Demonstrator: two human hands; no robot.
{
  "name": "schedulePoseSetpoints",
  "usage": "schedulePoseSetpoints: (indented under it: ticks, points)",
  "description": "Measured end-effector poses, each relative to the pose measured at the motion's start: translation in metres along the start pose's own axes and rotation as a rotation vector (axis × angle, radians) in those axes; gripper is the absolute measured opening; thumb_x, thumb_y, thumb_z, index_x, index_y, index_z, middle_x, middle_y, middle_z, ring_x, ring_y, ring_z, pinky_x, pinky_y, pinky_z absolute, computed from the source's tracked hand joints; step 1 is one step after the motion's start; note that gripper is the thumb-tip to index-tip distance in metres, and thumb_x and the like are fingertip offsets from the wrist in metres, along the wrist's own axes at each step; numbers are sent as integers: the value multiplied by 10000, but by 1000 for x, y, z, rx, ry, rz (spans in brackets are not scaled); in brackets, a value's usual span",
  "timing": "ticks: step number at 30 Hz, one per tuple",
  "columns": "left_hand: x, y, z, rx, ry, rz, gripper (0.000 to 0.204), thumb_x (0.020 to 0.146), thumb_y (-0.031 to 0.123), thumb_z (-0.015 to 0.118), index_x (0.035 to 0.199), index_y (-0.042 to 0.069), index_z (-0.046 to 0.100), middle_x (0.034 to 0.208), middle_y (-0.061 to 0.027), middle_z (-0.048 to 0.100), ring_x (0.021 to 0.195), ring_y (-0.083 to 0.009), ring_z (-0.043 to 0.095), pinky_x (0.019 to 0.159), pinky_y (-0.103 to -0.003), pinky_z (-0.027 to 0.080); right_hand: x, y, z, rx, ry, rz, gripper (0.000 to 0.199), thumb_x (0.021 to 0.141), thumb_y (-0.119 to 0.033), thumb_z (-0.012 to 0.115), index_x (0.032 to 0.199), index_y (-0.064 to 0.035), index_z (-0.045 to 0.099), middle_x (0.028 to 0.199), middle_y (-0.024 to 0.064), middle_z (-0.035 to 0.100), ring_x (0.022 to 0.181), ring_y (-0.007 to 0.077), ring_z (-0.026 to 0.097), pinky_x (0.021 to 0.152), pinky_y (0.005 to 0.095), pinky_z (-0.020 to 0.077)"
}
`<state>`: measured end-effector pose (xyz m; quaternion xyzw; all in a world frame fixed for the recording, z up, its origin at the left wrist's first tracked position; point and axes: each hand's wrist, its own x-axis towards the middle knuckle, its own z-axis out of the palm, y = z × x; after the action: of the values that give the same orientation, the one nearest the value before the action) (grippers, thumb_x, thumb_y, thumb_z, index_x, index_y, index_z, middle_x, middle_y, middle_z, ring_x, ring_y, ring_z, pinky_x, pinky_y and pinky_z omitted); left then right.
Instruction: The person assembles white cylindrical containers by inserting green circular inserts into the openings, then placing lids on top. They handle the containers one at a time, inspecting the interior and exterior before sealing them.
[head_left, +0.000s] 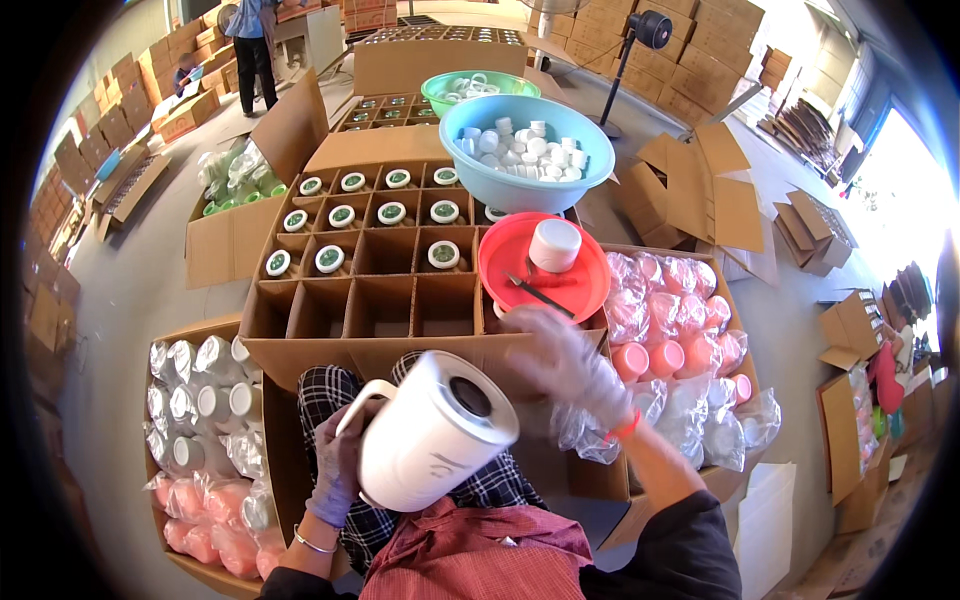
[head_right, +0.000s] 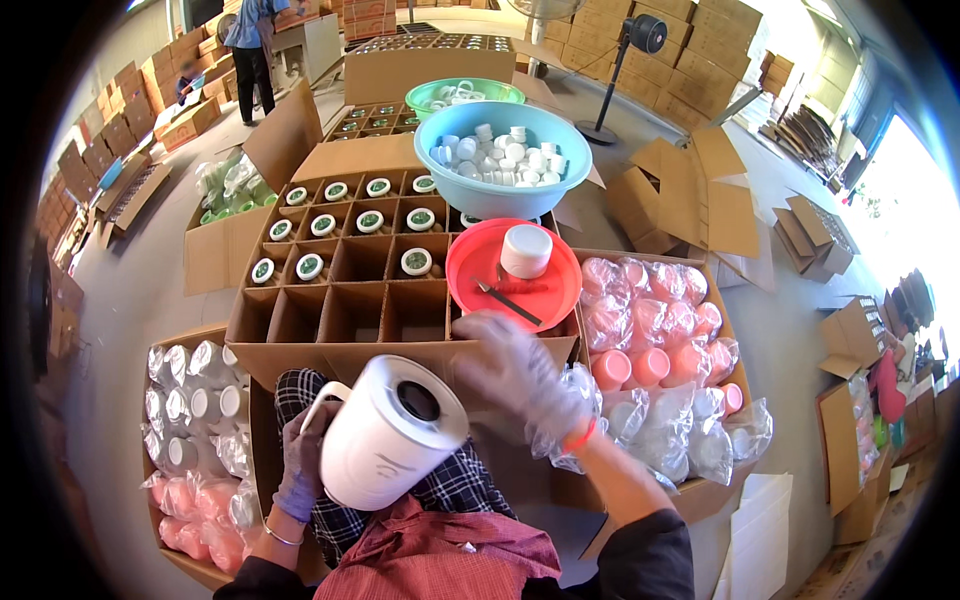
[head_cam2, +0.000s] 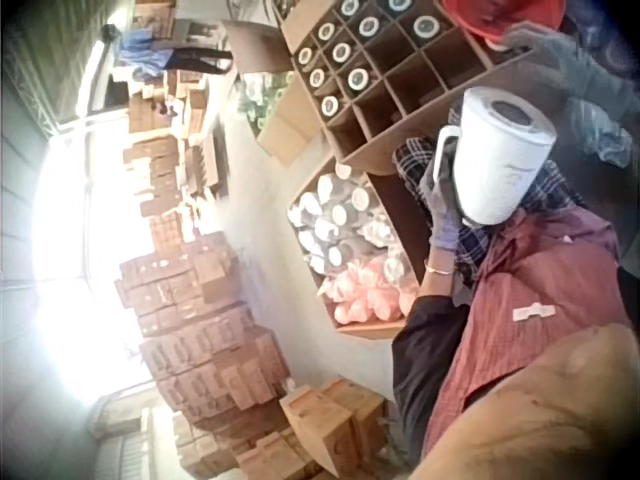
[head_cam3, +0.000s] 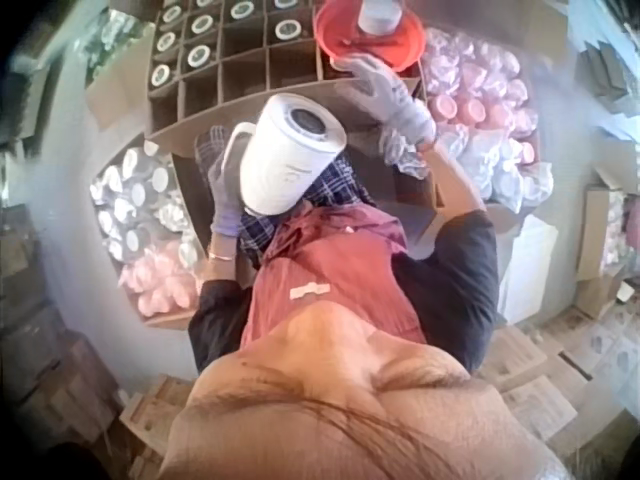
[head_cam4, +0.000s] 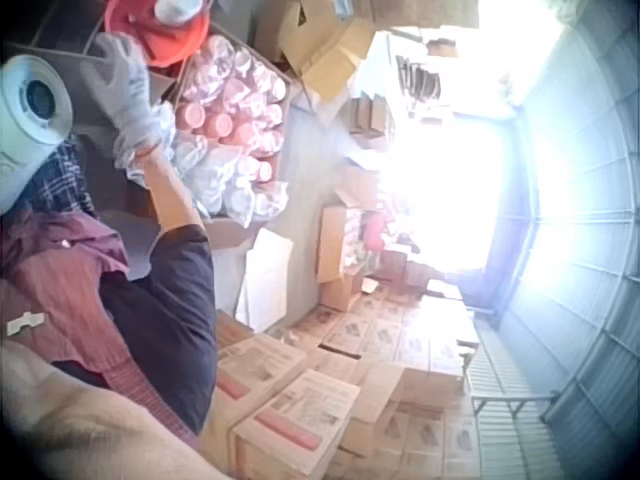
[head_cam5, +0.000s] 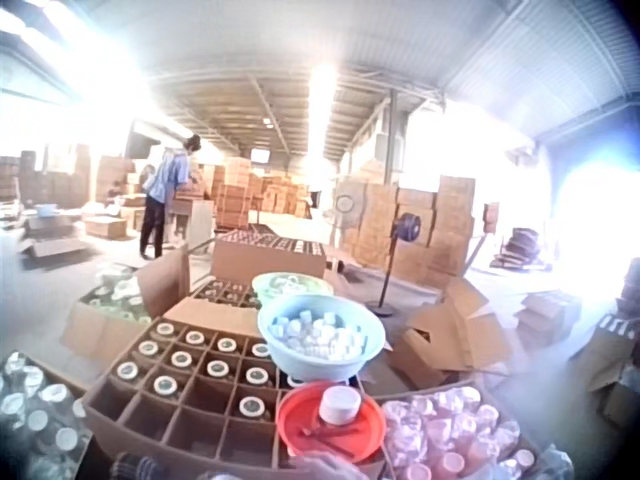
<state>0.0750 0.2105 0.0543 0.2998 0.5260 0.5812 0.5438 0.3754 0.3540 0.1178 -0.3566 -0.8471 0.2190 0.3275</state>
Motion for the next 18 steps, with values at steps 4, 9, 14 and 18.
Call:
schedulePoseSetpoints:
  ticks: [4,9,14,18]
  points:
    - [7,-6,5,85,16,35,363,1024,299,577,1099,-32,706,1015,-96,734,883,-146,689,798,-284,561,31,134,-11,-577,9,162,227,890,-110,580,1095,-40,646,1057,150,677,944,319,692,811,461,560]
    - [6,-13,-1,281,-43,47,382,1044,303,531,1078,-33,710,1013,-104,732,878,-151,687,791,-275,556,62,174,13,-820,-195,98,245,899,-74,522,1088,-88,677,1076,142,677,897,315,714,698,506,579]
    - [5,-13,2,449,-132,105,418,1066,288,468,1153,-75,658,1008,-126,722,897,-158,685,790,-284,564,79,170,8,-1041,-255,27,298,831,-280,623,1055,-107,716,1096,111,671,1014,285,667,744,462,554]
    - [2,-22,-7,431,-168,66,376,1045,259,498,1173,-62,647,1034,-124,713,897,-165,688,785,-285,560,76,125,-10,-1077,-18,98,287,833,-328,673,994,-96,721,1018,84,638,941,281,629,842,447,490]
